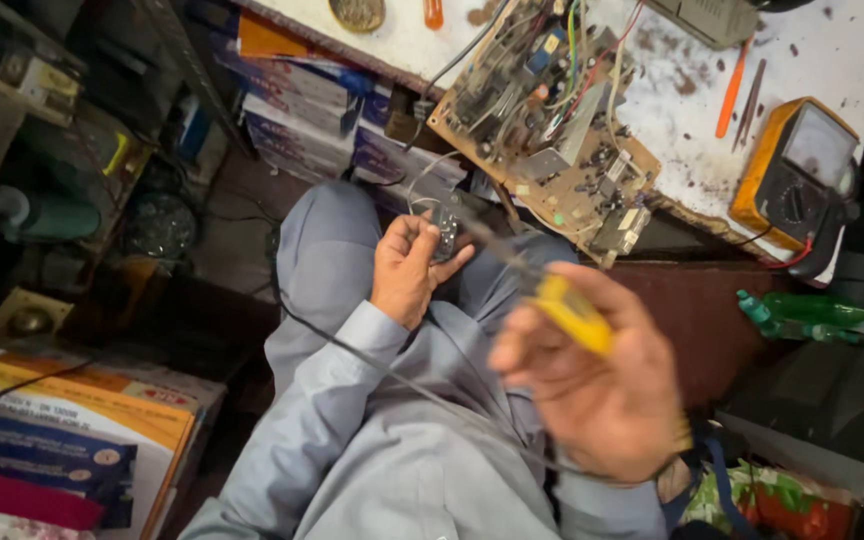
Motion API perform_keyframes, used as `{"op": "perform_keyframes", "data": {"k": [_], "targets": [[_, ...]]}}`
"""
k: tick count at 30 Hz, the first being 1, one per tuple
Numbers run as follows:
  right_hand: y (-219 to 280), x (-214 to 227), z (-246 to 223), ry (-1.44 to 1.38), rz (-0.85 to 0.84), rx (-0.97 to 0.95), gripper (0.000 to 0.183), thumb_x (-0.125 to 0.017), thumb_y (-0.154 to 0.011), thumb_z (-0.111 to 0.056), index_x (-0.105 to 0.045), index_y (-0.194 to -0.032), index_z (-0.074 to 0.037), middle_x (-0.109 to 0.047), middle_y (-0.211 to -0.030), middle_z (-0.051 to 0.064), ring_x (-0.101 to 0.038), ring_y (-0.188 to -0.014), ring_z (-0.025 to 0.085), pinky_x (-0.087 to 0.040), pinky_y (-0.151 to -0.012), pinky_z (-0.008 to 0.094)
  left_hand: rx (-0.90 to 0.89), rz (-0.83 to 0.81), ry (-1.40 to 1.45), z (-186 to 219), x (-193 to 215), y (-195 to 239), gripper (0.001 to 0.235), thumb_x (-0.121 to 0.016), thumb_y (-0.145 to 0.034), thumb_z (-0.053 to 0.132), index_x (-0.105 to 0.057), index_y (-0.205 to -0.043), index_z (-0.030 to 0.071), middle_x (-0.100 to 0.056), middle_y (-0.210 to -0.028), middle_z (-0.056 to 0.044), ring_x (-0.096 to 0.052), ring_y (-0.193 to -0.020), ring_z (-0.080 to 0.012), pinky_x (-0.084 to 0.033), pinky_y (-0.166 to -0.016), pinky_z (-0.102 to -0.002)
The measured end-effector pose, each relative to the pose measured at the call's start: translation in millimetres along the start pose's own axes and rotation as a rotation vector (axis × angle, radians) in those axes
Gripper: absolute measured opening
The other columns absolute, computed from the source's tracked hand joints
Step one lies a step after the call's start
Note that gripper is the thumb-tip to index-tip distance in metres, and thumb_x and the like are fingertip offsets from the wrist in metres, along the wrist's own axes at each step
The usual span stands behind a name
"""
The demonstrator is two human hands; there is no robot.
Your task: The person sits on the floor and works on a circuit board, using a magnifying glass to inspect it and a soldering iron to work on a small component. They handle wires and a small circuit board throughout the task.
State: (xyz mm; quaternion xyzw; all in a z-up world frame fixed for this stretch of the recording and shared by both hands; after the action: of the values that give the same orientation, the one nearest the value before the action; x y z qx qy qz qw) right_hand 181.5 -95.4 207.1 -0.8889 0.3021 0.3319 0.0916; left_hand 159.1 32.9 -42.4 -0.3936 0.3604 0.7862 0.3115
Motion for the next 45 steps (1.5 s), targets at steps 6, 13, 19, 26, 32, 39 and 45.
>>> {"op": "perform_keyframes", "data": {"k": [6, 13, 19, 26, 32, 39, 45], "targets": [[48.3, 96.7, 11.4, 0.316, 0.310, 0.172, 0.027, -0.066, -0.106, -0.004, -0.063, -0.130, 0.007, -0.071, -0.113, 0.022, -0.071, -0.094, 0.027, -0.060, -0.080, 0.036, 0.008, -0.014, -0.032, 8.7, -7.2, 9.7, 0.005, -0.055, -0.105, 0.009, -0.052, -0.104, 0.006, -0.060, -0.130, -0.009, -0.070, -0.106, -0.0277, -0.062, -0.094, -0.050], [62.7, 98.8, 29.7, 1.053, 0.342, 0.276, 0.019, -0.071, -0.094, 0.003, -0.072, -0.113, 0.003, -0.073, -0.102, 0.014, -0.071, -0.082, 0.013, -0.058, -0.073, 0.023, -0.002, -0.028, -0.102, 10.8, -8.4, 14.3, 0.007, -0.055, -0.105, 0.010, -0.052, -0.102, 0.005, -0.058, -0.134, -0.008, -0.069, -0.109, -0.0274, -0.063, -0.094, -0.049], [45.4, 85.4, 32.3, 1.116, 0.288, 0.271, 0.019, -0.071, -0.093, 0.003, -0.073, -0.111, 0.004, -0.074, -0.098, 0.013, -0.072, -0.083, 0.012, -0.058, -0.074, 0.023, -0.009, -0.021, -0.135, 6.5, -9.8, 15.6, 0.008, -0.054, -0.105, 0.011, -0.050, -0.100, 0.006, -0.056, -0.133, -0.006, -0.068, -0.109, -0.0252, -0.063, -0.092, -0.050], [40.5, 83.4, 33.2, 1.109, 0.319, 0.221, 0.020, -0.071, -0.092, 0.003, -0.074, -0.112, 0.003, -0.074, -0.096, 0.012, -0.071, -0.080, 0.011, -0.057, -0.069, 0.022, -0.020, -0.042, -0.150, 3.3, -8.7, 15.4, 0.007, -0.054, -0.106, 0.010, -0.049, -0.103, 0.006, -0.056, -0.132, -0.009, -0.067, -0.110, -0.0240, -0.063, -0.094, -0.049], [41.3, 82.5, 34.5, 1.092, 0.345, 0.216, 0.018, -0.071, -0.093, 0.002, -0.074, -0.111, 0.003, -0.075, -0.096, 0.012, -0.071, -0.079, 0.011, -0.057, -0.067, 0.022, -0.010, -0.029, -0.159, 4.2, -10.0, 16.1, 0.006, -0.054, -0.106, 0.010, -0.049, -0.103, 0.007, -0.055, -0.134, -0.008, -0.067, -0.110, -0.0235, -0.063, -0.093, -0.048], [42.2, 89.0, 38.7, 1.058, 0.376, 0.182, 0.016, -0.070, -0.095, -0.001, -0.073, -0.110, 0.003, -0.075, -0.093, 0.011, -0.070, -0.076, 0.010, -0.056, -0.064, 0.021, -0.002, -0.027, -0.184, 5.2, -9.6, 17.9, 0.006, -0.053, -0.105, 0.010, -0.049, -0.102, 0.007, -0.053, -0.140, -0.007, -0.067, -0.111, -0.0230, -0.063, -0.090, -0.044], [44.6, 94.1, 43.9, 0.984, 0.478, 0.092, 0.016, -0.071, -0.094, -0.004, -0.072, -0.109, 0.004, -0.076, -0.086, 0.011, -0.069, -0.069, 0.009, -0.055, -0.059, 0.020, -0.040, -0.046, -0.193, 0.9, -8.0, 17.2, 0.007, -0.053, -0.107, 0.008, -0.048, -0.103, 0.006, -0.051, -0.140, -0.008, -0.066, -0.111, -0.0221, -0.063, -0.093, -0.044]]}}
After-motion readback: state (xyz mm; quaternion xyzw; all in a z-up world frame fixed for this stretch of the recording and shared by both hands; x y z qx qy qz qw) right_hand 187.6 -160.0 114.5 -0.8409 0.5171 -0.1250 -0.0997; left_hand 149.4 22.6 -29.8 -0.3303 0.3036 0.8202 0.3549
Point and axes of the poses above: each hand's wrist, its own y-axis away from the middle knuckle, its own x-axis out of the back of the hand, z = x × y, the point moved 2 cm from there along -y, towards the middle knuckle
